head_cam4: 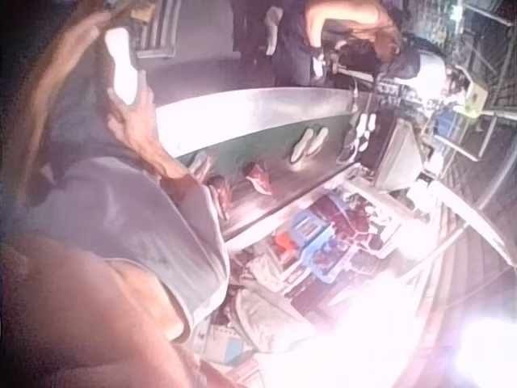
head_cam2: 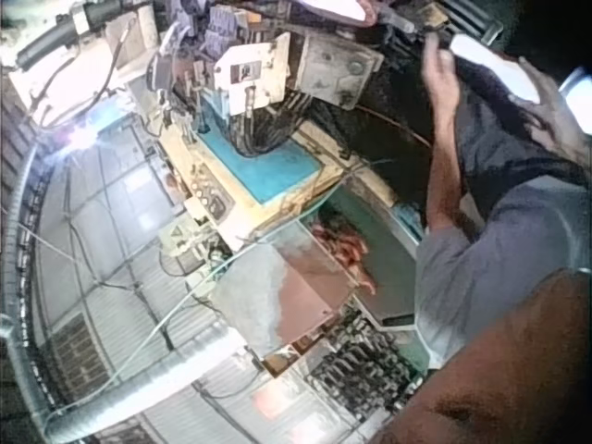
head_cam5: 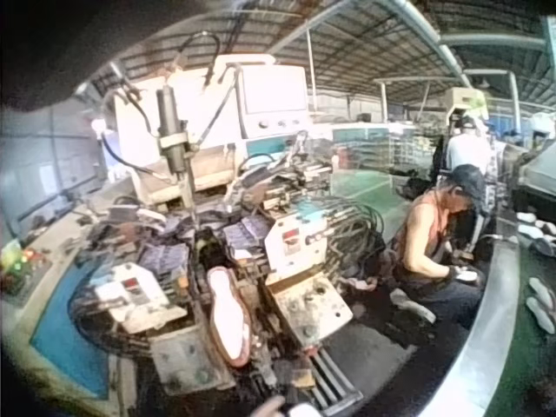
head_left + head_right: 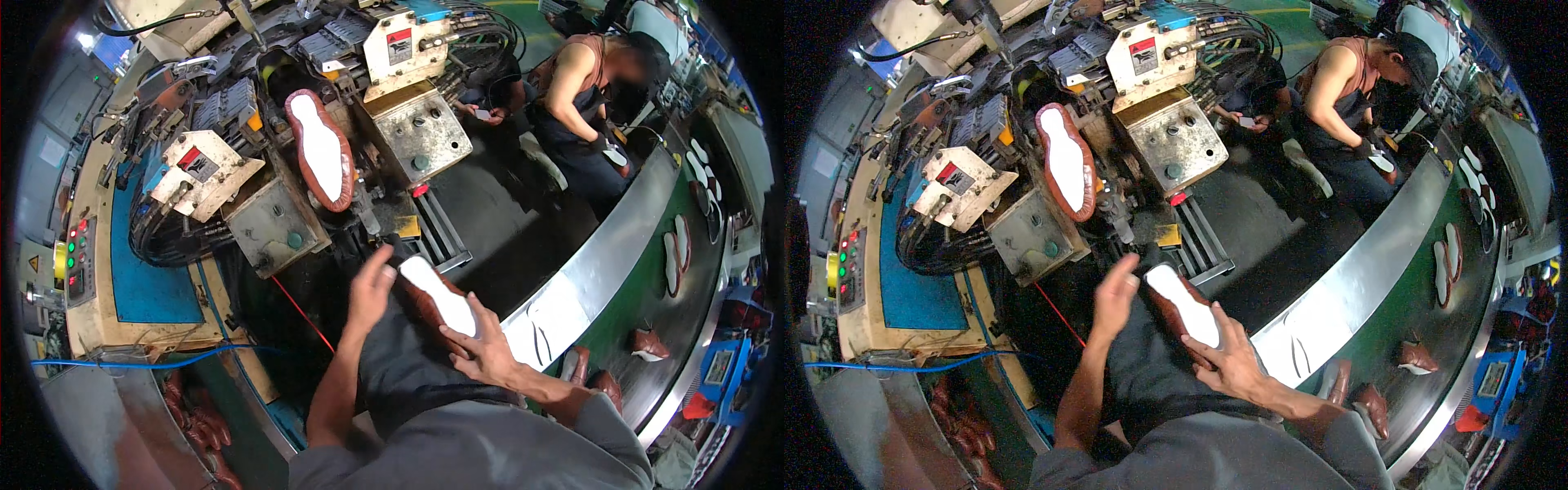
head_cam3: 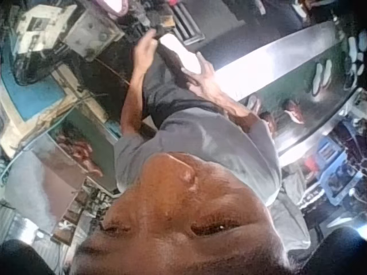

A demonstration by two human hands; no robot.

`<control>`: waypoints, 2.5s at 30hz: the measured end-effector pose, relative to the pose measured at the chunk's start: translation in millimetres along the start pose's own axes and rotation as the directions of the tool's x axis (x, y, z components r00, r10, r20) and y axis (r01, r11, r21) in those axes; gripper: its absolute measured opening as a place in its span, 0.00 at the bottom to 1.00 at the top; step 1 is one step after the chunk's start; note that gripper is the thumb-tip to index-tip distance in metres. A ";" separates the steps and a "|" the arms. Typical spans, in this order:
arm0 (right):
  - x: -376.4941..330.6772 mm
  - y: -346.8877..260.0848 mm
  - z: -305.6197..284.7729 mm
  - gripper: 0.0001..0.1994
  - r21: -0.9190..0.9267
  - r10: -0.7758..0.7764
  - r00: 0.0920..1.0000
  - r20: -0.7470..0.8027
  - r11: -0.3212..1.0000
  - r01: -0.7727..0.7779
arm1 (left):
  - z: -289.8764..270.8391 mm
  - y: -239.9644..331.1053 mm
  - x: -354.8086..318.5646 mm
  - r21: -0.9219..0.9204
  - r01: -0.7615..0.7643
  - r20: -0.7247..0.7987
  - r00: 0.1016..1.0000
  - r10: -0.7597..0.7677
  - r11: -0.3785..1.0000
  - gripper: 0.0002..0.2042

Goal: Operating a shoe lasting machine to shape and attach shoe uppers to insoles.

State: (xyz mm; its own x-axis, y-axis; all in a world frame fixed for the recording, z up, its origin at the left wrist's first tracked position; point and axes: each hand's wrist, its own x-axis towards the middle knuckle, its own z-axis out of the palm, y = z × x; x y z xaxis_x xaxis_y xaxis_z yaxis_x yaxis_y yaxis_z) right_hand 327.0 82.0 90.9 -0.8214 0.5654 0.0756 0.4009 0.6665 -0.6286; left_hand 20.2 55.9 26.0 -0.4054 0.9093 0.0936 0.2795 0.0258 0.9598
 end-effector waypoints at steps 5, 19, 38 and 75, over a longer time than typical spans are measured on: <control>59.8 -16.2 -49.5 0.34 -0.133 -0.031 0.979 -0.199 0.991 0.004 | -108.8 37.8 149.1 -0.356 -0.090 -0.515 0.849 -0.115 0.930 0.32; 352.6 -67.1 -38.6 0.36 -0.121 -0.235 0.919 -0.318 0.971 0.206 | -159.6 94.8 31.4 -0.748 -0.110 -0.162 0.987 -0.019 0.655 0.55; 364.8 -66.7 35.6 0.44 -0.329 -0.399 0.802 -0.444 0.905 0.269 | -87.8 68.1 -114.2 -0.787 0.140 -0.185 0.876 -0.446 0.601 0.37; 332.3 -47.4 43.6 0.44 0.800 -0.010 0.980 0.200 0.579 -0.157 | -49.7 65.8 -43.0 -0.034 0.207 -0.371 0.906 -0.205 0.978 0.45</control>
State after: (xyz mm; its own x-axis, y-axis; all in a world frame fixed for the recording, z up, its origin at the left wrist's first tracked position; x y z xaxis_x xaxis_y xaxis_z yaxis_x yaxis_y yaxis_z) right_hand 17.4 217.1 112.1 -0.8897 0.4504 -0.0744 0.0367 -0.0918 -0.9951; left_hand 12.7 -2.2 98.2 -0.7473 0.6644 -0.0136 0.1599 0.1996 0.9667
